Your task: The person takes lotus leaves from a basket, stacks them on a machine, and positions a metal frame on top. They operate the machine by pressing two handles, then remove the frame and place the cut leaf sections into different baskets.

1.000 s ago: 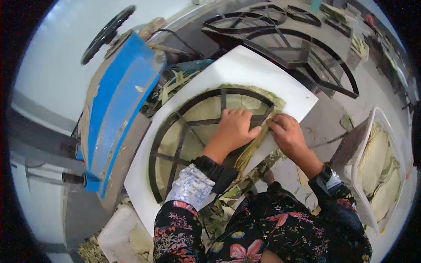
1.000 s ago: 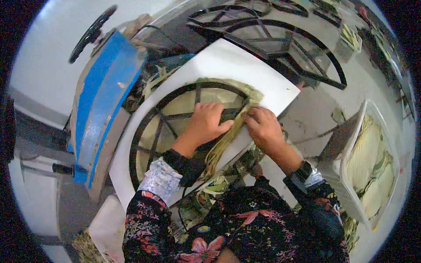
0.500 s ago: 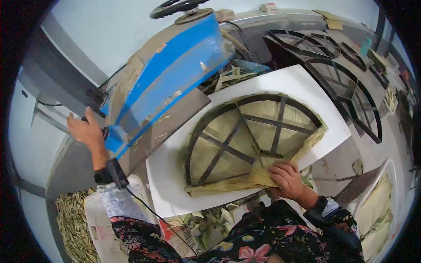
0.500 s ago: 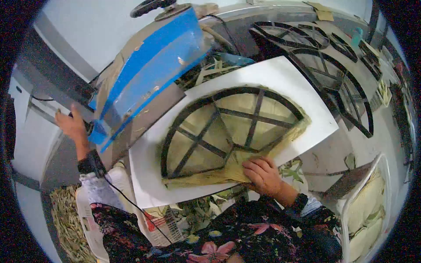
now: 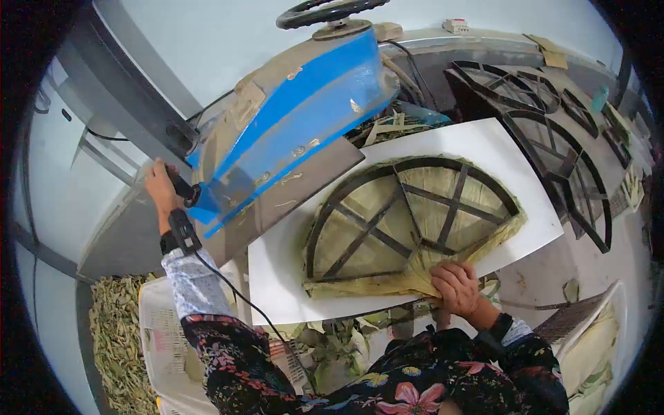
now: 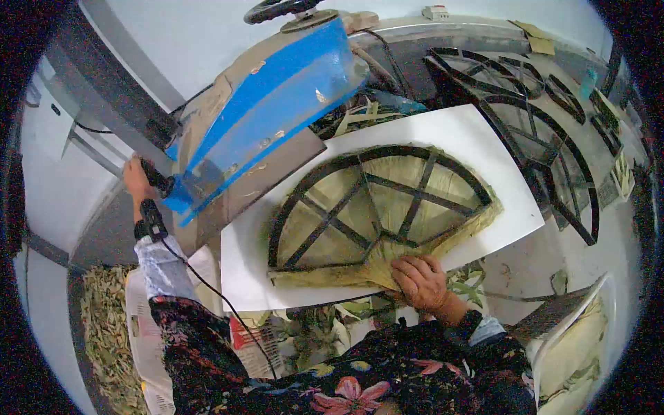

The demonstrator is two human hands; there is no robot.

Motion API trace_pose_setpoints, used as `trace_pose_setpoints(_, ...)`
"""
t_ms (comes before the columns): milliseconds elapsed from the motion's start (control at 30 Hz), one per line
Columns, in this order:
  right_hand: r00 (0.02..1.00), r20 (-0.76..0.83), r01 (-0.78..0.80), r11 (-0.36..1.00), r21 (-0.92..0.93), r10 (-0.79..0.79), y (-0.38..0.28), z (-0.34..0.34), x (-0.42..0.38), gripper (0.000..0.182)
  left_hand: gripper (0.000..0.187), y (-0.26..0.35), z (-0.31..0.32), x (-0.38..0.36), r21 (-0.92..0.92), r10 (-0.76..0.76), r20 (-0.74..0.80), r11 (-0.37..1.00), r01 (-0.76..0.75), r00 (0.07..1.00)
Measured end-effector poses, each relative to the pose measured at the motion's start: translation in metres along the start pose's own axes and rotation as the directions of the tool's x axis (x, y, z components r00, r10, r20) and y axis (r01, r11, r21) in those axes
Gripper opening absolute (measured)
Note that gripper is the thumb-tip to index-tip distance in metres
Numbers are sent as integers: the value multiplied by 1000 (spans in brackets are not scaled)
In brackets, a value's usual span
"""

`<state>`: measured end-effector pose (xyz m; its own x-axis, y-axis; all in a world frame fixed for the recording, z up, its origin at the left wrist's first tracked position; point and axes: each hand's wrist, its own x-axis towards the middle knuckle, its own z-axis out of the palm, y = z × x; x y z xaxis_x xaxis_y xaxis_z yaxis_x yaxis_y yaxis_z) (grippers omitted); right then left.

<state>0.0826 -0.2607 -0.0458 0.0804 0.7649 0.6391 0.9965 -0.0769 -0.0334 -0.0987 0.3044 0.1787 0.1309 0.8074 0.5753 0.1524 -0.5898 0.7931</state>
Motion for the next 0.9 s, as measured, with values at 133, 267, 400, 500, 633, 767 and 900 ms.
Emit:
trace_pose_setpoints(133,996,77,-47,998,49,43,-3,-9,1,48,35,38,-7,-64,-146,42,7,989,-40,999)
trace_pose_setpoints(267,978,194,-99,991,94,79,-2,-28,13,51,40,100,-13,-141,-46,94,107,995,-90,990)
trace_pose_setpoints(400,971,239,-131,898,420,29,6,-60,45,56,45,114,-30,-172,45,200,146,977,-209,969)
trace_pose_setpoints(500,997,71,-61,809,585,24,-8,-69,105,63,51,88,-19,-146,270,313,-143,925,-267,939)
trace_pose_setpoints(633,981,-100,-7,546,837,166,-45,-69,187,60,42,84,-13,-131,-163,-80,22,983,83,997)
trace_pose_setpoints(767,956,144,-151,8,989,255,-56,-85,232,53,33,109,-2,-151,-444,-331,69,835,326,941)
trace_pose_setpoints(900,910,336,-315,-121,941,244,-36,-99,234,30,26,118,2,-169,-605,-301,167,721,339,939)
